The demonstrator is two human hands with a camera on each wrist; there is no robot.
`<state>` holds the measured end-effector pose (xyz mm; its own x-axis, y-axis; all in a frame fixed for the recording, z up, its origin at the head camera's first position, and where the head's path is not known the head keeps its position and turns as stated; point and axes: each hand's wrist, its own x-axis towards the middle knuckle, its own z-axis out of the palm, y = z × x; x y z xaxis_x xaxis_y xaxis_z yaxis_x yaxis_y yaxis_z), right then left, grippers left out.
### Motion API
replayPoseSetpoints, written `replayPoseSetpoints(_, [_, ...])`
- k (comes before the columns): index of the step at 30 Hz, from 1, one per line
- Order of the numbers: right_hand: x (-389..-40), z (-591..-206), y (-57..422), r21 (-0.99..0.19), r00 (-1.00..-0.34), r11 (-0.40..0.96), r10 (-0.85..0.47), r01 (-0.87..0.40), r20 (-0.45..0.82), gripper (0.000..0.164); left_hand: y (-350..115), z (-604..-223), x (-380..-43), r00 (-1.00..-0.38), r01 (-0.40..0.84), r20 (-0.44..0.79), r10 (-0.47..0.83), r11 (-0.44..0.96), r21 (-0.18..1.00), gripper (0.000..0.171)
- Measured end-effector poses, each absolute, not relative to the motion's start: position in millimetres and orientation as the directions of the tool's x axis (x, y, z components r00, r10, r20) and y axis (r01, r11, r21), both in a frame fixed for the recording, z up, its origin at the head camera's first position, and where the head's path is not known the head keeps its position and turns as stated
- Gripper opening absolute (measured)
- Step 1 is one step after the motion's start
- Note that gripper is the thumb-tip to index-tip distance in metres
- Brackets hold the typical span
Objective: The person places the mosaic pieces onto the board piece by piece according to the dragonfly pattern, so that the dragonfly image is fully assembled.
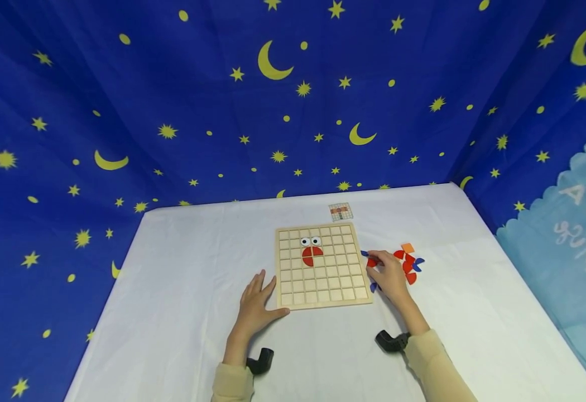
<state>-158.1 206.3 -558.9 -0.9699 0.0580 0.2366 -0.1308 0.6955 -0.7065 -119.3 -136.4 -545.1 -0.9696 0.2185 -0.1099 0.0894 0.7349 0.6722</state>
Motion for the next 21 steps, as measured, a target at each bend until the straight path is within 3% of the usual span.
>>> replayPoseSetpoints(14, [-156.2,-563.2,207.9,-0.685,-0.937,0.702,0.073,-0.194,0.341,0.029,-134.5,-546.2,-117.9,-0.972,0.087,-0.107,0.209,0.743,0.664,0.090])
replayPoseSetpoints(21, [-157.9,-562.1,205.4,-0.694,-0.953,0.696,0.046,-0.184,0.299,0.027,-135.9,-543.4,-118.6,-0.973,0.090,-0.099,0.210,0.737,0.669,0.089])
